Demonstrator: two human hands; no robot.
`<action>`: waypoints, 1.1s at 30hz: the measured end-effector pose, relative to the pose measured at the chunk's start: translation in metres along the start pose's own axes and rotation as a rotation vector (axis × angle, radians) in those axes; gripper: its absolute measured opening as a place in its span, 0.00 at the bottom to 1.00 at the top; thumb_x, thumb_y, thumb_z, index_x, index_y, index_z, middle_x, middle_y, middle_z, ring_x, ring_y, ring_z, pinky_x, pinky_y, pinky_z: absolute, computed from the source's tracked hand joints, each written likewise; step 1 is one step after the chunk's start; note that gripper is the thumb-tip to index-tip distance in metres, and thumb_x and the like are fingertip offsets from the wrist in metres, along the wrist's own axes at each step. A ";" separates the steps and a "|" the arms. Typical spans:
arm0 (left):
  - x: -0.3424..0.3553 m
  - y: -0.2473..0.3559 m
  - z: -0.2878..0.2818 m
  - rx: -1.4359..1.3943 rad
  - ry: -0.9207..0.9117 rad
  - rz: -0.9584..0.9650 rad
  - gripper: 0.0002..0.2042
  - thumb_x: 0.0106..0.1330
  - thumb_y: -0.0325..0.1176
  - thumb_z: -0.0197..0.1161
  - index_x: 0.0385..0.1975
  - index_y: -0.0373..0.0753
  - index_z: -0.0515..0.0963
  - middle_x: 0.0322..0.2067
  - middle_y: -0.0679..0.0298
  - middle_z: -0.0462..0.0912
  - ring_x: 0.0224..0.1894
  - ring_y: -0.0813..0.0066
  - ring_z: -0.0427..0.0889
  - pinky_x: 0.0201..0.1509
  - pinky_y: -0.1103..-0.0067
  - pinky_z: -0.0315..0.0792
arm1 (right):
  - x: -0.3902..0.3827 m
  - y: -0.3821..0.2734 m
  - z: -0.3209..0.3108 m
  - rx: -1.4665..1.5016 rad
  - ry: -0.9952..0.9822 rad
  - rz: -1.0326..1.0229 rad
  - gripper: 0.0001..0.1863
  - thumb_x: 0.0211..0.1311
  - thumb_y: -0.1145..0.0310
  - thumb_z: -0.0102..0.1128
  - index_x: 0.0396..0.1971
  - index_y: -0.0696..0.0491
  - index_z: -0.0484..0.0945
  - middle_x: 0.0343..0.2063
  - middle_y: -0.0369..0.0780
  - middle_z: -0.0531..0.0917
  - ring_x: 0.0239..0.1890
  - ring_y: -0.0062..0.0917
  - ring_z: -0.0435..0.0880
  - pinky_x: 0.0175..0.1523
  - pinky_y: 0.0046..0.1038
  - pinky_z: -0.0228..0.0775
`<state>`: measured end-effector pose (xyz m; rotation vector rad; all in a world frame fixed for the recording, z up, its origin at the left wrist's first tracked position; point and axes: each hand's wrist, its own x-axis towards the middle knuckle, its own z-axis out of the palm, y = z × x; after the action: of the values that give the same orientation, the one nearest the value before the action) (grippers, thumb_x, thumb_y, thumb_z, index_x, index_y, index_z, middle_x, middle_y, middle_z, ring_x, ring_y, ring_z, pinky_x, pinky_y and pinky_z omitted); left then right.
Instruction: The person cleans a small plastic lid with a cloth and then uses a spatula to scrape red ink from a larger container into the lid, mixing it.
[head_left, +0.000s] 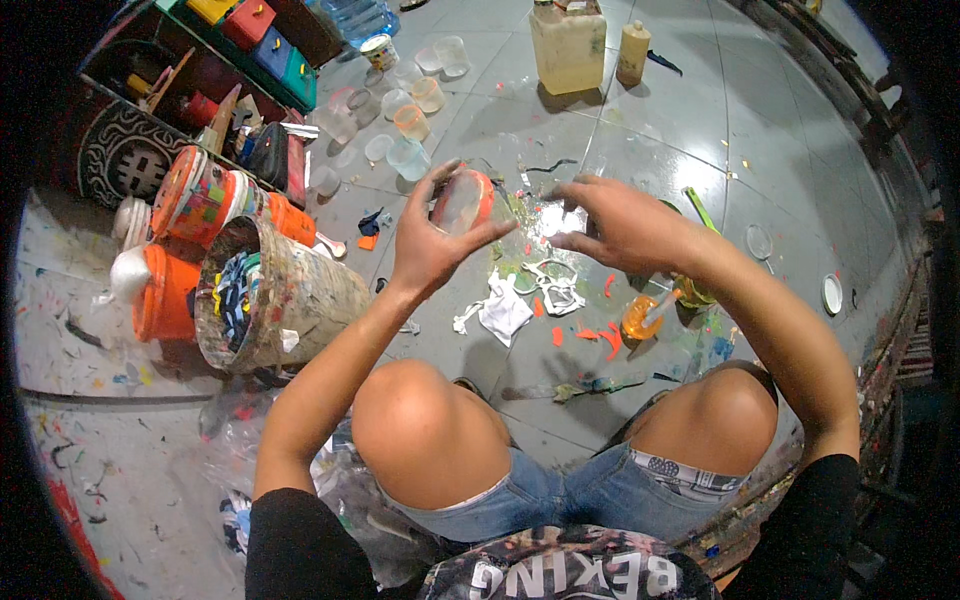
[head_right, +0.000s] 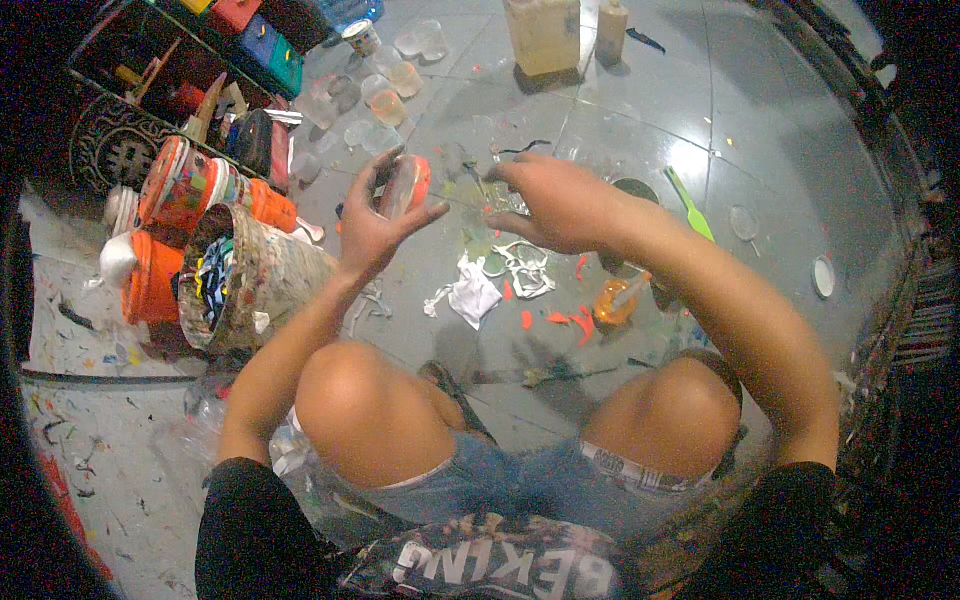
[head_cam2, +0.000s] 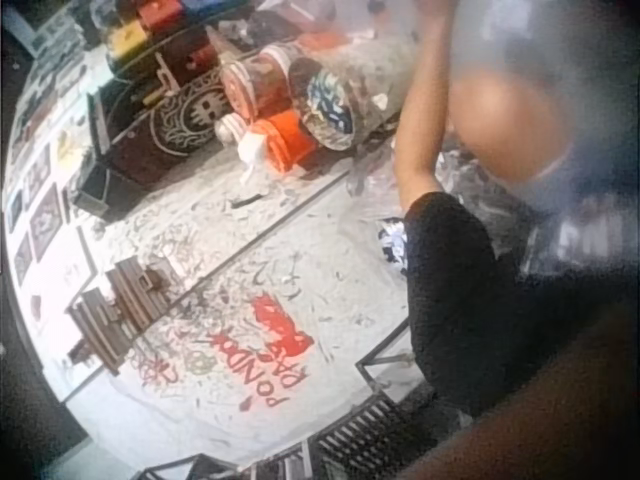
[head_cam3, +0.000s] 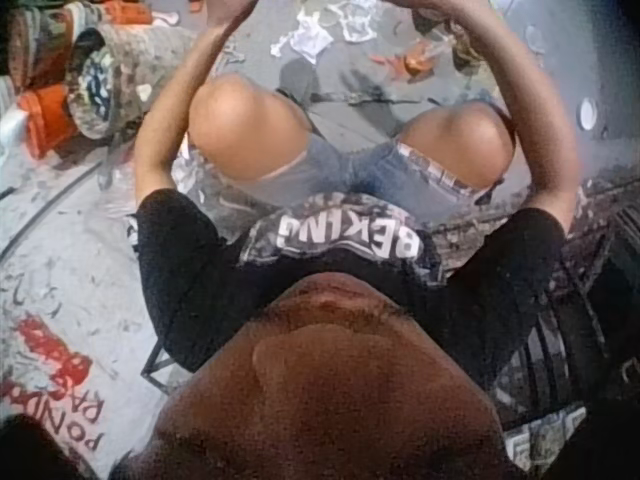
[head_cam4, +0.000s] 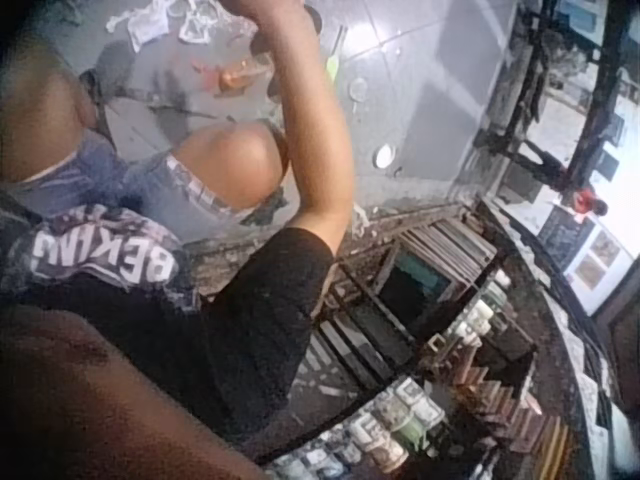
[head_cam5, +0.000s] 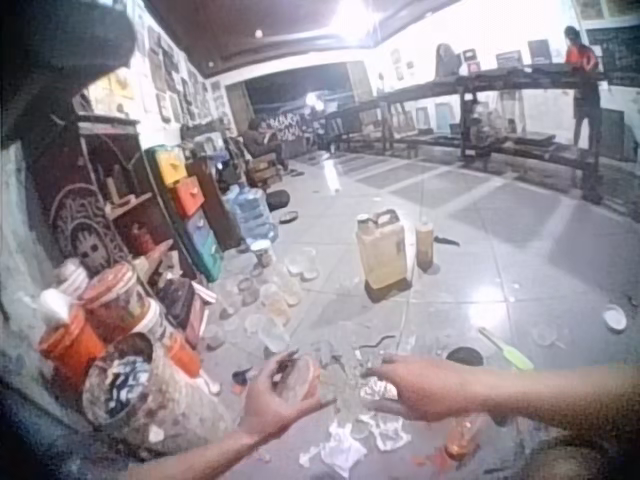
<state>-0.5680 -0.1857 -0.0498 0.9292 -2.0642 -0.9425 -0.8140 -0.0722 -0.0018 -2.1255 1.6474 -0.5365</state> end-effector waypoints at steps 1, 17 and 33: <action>0.000 0.001 0.001 0.018 -0.023 -0.049 0.46 0.49 0.52 0.79 0.64 0.35 0.64 0.56 0.56 0.72 0.58 0.61 0.74 0.59 0.64 0.73 | -0.001 -0.003 0.001 0.003 0.007 0.011 0.25 0.64 0.54 0.63 0.53 0.56 0.75 0.47 0.50 0.78 0.46 0.45 0.82 0.53 0.43 0.73; -0.055 -0.074 0.023 -1.363 0.294 -1.085 0.43 0.63 0.70 0.51 0.64 0.36 0.59 0.59 0.45 0.64 0.59 0.38 0.69 0.67 0.48 0.64 | 0.043 0.060 0.298 -0.466 -0.329 -0.055 0.26 0.58 0.64 0.63 0.58 0.50 0.74 0.57 0.49 0.73 0.63 0.45 0.70 0.54 0.40 0.77; -0.067 -0.120 0.003 -1.189 0.376 -0.944 0.45 0.59 0.76 0.51 0.67 0.45 0.61 0.62 0.53 0.67 0.58 0.50 0.75 0.66 0.49 0.63 | 0.099 -0.019 0.247 0.336 0.655 0.151 0.30 0.66 0.55 0.59 0.64 0.52 0.66 0.47 0.55 0.78 0.45 0.52 0.80 0.50 0.45 0.73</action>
<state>-0.4972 -0.1889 -0.1672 1.1831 -0.4010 -1.9239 -0.6461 -0.1449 -0.1953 -1.6495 1.8419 -1.4582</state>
